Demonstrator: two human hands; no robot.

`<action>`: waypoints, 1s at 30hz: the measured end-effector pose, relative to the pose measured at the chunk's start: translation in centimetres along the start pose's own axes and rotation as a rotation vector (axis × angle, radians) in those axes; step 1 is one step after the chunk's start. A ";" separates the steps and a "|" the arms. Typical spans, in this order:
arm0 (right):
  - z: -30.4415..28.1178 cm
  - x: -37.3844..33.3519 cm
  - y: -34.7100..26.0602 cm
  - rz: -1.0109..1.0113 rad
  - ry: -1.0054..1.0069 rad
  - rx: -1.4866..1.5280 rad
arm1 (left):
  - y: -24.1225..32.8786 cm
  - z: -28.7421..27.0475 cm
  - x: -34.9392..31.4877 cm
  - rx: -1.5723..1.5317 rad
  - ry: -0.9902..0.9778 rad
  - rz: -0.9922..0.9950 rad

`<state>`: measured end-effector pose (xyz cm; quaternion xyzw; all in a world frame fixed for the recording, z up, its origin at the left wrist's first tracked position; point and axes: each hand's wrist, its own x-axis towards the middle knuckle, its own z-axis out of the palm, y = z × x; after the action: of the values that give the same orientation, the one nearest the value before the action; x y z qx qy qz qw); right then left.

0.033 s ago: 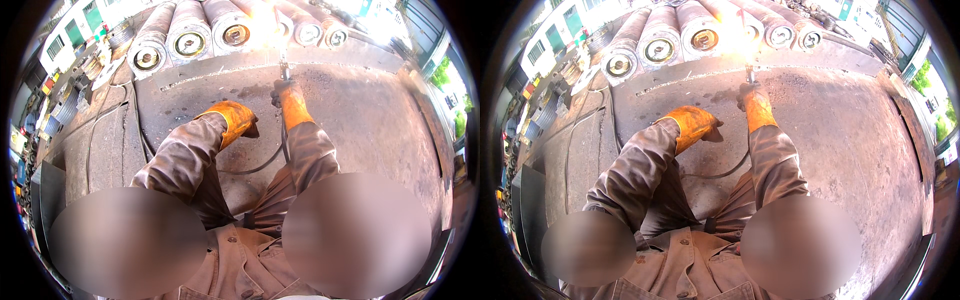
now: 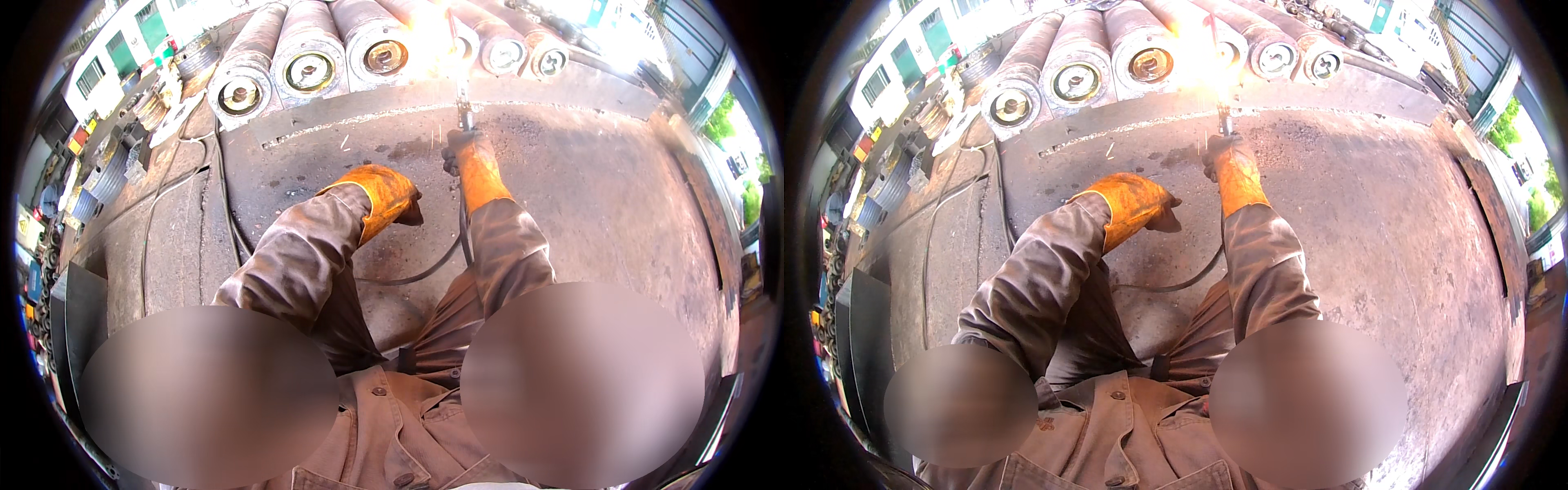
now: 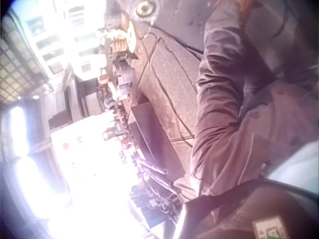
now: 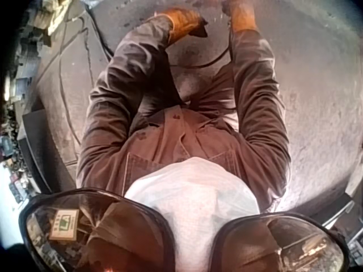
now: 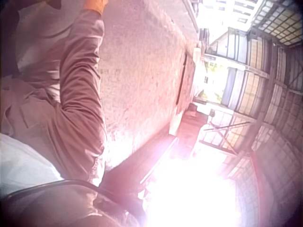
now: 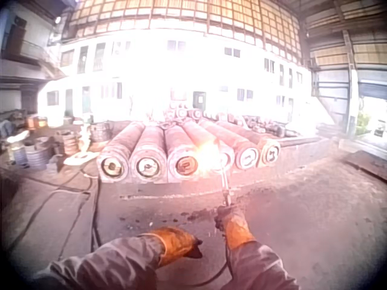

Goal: The person sits on the ground and uses a welding torch to weld the ends of several large metal pipes arranged in a row. The person maintains a steady hand and moves the torch along the seams to create welds.

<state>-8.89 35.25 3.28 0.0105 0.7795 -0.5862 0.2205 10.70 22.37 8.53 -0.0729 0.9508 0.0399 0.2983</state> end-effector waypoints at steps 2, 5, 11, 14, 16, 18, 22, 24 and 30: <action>-0.6 0.6 0.2 -0.013 -0.016 0.030 | 0.8 -0.5 -0.3 0.011 -0.007 -0.015; 0.7 -1.0 -0.8 0.003 -0.031 0.005 | -0.2 0.0 -0.4 -0.007 -0.014 -0.038; -0.3 0.8 0.3 0.020 -0.018 0.018 | 0.5 -0.5 -0.9 -0.027 -0.006 0.006; 0.4 0.9 -0.2 0.049 -0.041 0.025 | 0.1 -0.4 -0.7 -0.004 -0.009 -0.010; 0.4 0.9 -0.3 0.049 -0.057 -0.018 | 0.0 0.0 0.6 0.017 -0.019 -0.021; 0.4 0.7 -0.4 0.025 -0.055 -0.058 | -0.2 0.5 1.7 0.034 -0.032 -0.036; 0.4 0.0 -0.4 -0.005 -0.035 -0.100 | -0.5 0.6 2.1 0.056 -0.056 -0.038; 0.1 0.4 -0.3 0.013 -0.025 -0.091 | -0.2 0.3 1.6 0.041 -0.046 -0.028; 0.6 0.9 -0.2 0.007 -0.013 -0.077 | -0.3 0.0 0.4 0.018 -0.034 -0.021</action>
<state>-9.55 34.43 3.07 0.0011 0.8001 -0.5549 0.2278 10.41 22.05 8.30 -0.0792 0.9451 0.0294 0.3156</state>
